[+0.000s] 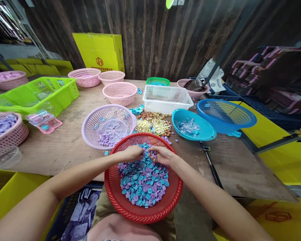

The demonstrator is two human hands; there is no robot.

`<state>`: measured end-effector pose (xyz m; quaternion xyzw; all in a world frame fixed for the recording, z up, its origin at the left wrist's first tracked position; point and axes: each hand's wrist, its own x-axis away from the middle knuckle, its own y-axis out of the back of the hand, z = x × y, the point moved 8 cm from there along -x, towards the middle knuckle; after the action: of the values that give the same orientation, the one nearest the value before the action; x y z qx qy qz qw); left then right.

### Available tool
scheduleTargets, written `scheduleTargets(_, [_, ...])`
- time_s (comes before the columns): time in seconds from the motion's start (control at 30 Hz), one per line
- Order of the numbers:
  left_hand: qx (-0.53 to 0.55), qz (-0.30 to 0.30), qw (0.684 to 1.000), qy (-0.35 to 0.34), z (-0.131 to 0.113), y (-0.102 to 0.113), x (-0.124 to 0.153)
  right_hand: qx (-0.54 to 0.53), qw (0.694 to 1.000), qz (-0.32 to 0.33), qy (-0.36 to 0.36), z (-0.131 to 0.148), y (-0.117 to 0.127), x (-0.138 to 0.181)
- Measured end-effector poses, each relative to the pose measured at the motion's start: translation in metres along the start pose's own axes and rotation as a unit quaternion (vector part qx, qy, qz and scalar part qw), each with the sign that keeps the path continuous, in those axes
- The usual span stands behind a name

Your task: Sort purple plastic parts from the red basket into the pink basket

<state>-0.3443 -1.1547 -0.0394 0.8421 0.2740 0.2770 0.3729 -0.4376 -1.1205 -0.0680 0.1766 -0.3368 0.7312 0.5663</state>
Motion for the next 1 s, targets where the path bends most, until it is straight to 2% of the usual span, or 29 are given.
scheduleTargets(0.1, [0.055, 0.008, 0.998, -0.024, 0.004, 0.024, 0.016, 0.005, 1.000, -0.003, -0.006, 0.005, -0.007, -0.003])
scheduleTargets(0.17, [0.130, -0.010, 0.991, -0.016, 0.012, 0.047, 0.030, 0.005, 1.000, 0.009, 0.005, 0.018, -0.025, -0.009])
scheduleTargets(0.27, [0.233, -0.109, 0.965, 0.045, 0.038, 0.093, 0.050, -0.016, 0.997, 0.034, 0.064, 0.055, -0.069, -0.021])
scheduleTargets(0.33, [0.186, -0.201, 0.956, 0.102, 0.061, 0.124, 0.063, -0.009, 0.991, 0.062, 0.115, 0.085, -0.103, -0.028])
scheduleTargets(0.4, [0.082, -0.266, 0.947, 0.157, 0.082, 0.148, 0.076, 0.078, 0.980, 0.053, 0.174, 0.111, -0.124, -0.030])
scheduleTargets(0.5, [-0.026, -0.322, 0.922, 0.212, 0.101, 0.160, 0.091, 0.281, 0.924, -0.026, 0.257, 0.133, -0.120, -0.023])
scheduleTargets(0.57, [-0.065, -0.354, 0.914, 0.187, 0.093, 0.153, 0.095, 0.419, 0.870, -0.027, 0.257, 0.123, -0.106, -0.018])
scheduleTargets(0.63, [-0.082, -0.340, 0.929, 0.117, 0.072, 0.132, 0.087, 0.554, 0.801, -0.010, 0.226, 0.097, -0.085, -0.015])
scheduleTargets(0.7, [-0.088, -0.242, 0.966, 0.030, 0.044, 0.096, 0.068, 0.642, 0.740, -0.026, 0.200, 0.071, -0.063, -0.012])
scheduleTargets(0.73, [-0.096, -0.179, 0.979, -0.004, 0.032, 0.076, 0.059, 0.663, 0.722, -0.042, 0.193, 0.060, -0.053, -0.011])
scheduleTargets(0.8, [-0.123, -0.075, 0.989, -0.046, 0.017, 0.041, 0.043, 0.673, 0.713, -0.069, 0.184, 0.042, -0.043, -0.010])
scheduleTargets(0.83, [-0.134, -0.044, 0.989, -0.054, 0.014, 0.029, 0.038, 0.677, 0.708, -0.077, 0.184, 0.035, -0.043, -0.010])
scheduleTargets(0.9, [-0.145, -0.015, 0.988, -0.048, 0.015, 0.015, 0.030, 0.684, 0.699, -0.080, 0.194, 0.024, -0.049, -0.014])
scheduleTargets(1.0, [-0.157, 0.016, 0.987, -0.040, 0.022, 0.006, 0.029, 0.692, 0.687, -0.055, 0.216, 0.013, -0.063, -0.022])
